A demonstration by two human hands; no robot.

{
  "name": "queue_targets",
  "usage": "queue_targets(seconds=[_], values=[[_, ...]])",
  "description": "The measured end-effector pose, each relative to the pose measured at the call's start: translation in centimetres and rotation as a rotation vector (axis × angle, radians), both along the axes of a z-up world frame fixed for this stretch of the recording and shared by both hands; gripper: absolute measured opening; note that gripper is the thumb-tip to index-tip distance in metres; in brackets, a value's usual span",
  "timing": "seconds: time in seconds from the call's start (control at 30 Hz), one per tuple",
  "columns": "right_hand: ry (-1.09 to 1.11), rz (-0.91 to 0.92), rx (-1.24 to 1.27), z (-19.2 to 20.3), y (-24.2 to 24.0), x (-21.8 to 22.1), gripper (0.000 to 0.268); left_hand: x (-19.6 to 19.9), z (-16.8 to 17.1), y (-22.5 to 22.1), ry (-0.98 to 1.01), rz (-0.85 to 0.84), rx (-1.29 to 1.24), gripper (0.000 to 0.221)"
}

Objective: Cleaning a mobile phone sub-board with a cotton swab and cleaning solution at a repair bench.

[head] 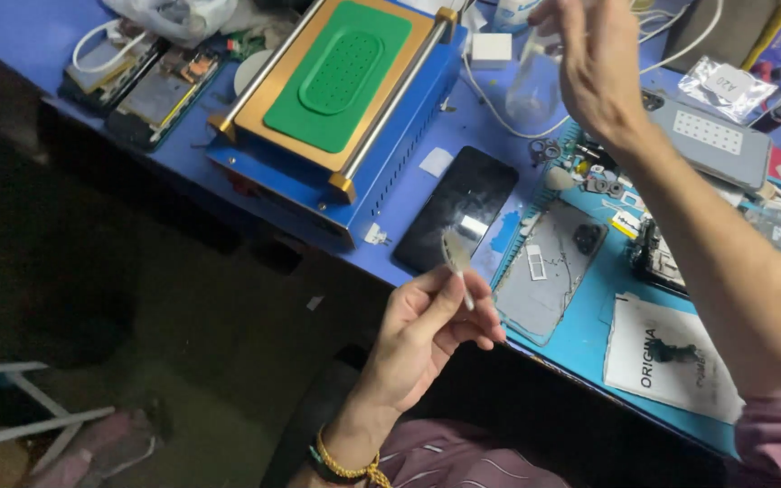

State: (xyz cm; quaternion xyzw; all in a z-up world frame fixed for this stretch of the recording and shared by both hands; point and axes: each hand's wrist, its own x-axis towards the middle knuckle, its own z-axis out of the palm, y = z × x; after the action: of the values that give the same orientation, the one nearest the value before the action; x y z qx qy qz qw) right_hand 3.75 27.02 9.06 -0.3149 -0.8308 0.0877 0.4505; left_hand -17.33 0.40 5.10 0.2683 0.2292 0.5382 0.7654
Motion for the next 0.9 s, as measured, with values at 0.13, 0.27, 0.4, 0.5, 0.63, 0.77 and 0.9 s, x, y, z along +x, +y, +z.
queue_targets(seconds=[0.13, 0.27, 0.4, 0.5, 0.63, 0.77, 0.9], values=[[-0.055, 0.192, -0.036, 4.9, -11.5, -0.8, 0.036, -0.3, 0.4, 0.0, -0.128, 0.094, 0.036, 0.026], [-0.370, 0.485, -0.152, 4.8, -16.9, -1.1, 0.078, -0.8, 1.4, -1.2, 0.022, 0.264, 0.248, 0.032], [-0.427, 0.534, -0.157, 5.0, -18.5, -2.0, 0.080, -1.0, 3.7, -2.7, 0.128, 0.337, 0.381, 0.039], [-0.391, 0.503, -0.090, 5.2, -19.4, -3.4, 0.079, -1.4, 4.7, -4.0, 0.197, 0.364, 0.428, 0.039], [-0.302, 0.602, -0.012, 6.0, -19.5, -4.3, 0.073, -1.6, 5.0, -4.4, 0.180, 0.342, 0.399, 0.040], [-0.005, 0.487, -0.050, 4.1, -15.7, -2.3, 0.089, -1.3, 4.3, -3.9, 0.205, 0.381, 0.406, 0.036], [0.068, -0.312, 0.057, 0.1, -5.3, 3.5, 0.064, -1.1, 2.0, -3.1, 0.240, 0.426, 0.321, 0.033]])
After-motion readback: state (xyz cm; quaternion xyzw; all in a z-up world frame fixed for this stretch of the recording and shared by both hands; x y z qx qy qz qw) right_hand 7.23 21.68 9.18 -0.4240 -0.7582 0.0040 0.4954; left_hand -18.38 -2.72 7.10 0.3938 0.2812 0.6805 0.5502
